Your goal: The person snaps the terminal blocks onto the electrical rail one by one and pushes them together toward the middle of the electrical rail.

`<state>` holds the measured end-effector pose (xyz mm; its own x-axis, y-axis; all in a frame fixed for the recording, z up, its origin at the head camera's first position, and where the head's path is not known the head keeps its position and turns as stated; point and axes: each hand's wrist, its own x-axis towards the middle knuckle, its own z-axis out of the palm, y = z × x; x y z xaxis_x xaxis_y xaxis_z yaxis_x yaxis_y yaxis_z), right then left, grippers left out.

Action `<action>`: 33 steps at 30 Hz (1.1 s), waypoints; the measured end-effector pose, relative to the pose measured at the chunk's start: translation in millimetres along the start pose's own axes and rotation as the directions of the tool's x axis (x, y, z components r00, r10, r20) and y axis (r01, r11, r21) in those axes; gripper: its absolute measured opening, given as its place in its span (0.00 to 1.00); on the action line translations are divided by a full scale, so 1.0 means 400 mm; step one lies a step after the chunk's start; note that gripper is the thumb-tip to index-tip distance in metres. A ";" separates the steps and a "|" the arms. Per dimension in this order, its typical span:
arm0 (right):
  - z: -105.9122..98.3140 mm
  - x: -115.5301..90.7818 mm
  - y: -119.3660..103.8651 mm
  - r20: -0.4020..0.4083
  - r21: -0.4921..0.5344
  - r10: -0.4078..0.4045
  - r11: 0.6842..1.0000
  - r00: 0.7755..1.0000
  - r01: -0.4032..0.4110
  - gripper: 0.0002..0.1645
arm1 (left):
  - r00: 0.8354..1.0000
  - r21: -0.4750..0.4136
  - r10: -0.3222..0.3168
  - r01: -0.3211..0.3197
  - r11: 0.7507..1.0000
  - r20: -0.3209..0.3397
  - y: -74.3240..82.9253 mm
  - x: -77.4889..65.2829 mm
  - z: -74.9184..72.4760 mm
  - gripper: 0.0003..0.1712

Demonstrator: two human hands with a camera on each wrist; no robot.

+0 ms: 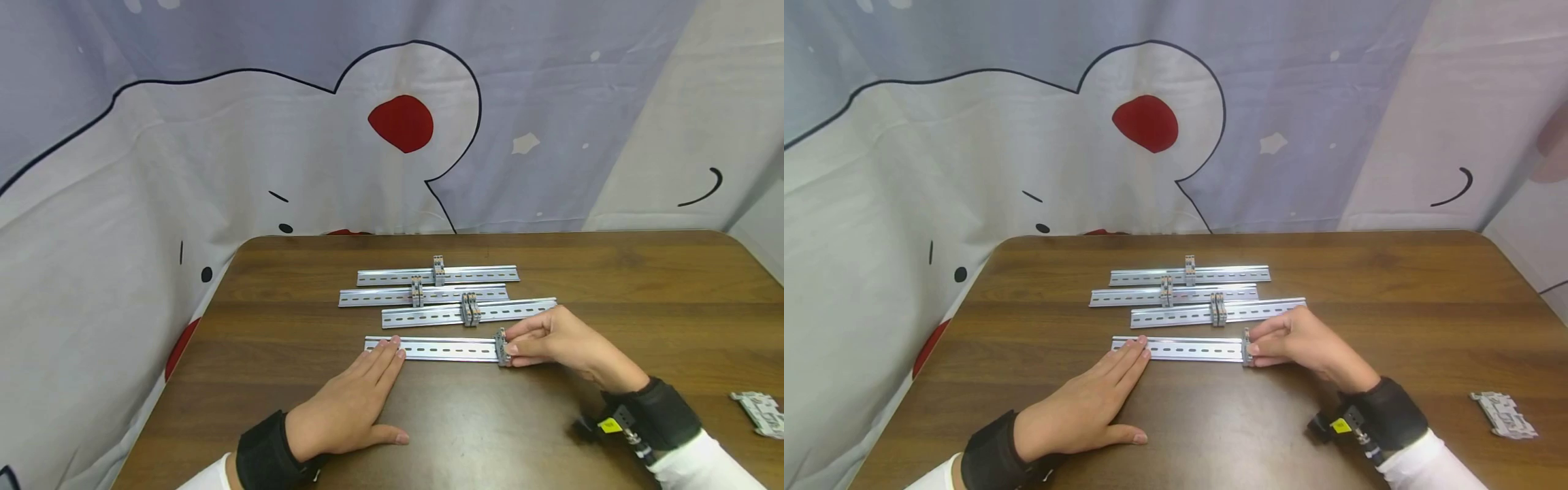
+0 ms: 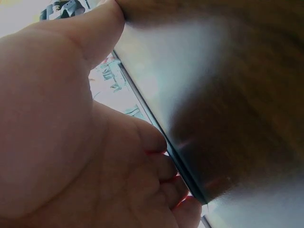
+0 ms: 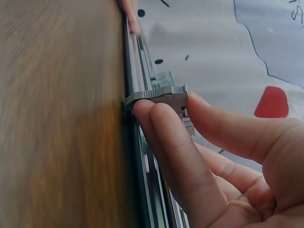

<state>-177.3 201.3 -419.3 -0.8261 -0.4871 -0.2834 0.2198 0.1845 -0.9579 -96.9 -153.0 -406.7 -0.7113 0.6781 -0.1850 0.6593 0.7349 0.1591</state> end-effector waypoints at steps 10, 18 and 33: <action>0.058 0.040 -0.009 0.023 0.051 0.002 0.999 1.000 -0.003 0.30 | 1.000 0.010 -0.010 0.010 1.000 0.005 0.001 -0.001 0.000 0.61; 0.102 0.068 -0.017 0.019 0.052 0.000 0.999 1.000 -0.001 0.29 | 1.000 0.021 -0.013 0.013 1.000 0.001 -0.003 -0.002 0.006 0.62; 0.144 0.087 -0.025 0.017 0.019 0.014 1.000 1.000 -0.014 0.29 | 1.000 0.025 -0.008 0.008 1.000 0.001 0.000 -0.002 0.002 0.61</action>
<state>-178.3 133.2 -422.4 -0.8142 -0.4985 -0.2975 0.2413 0.1755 -0.9545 -96.1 -153.7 -407.5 -0.7161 0.6725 -0.1869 0.6597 0.7396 0.1333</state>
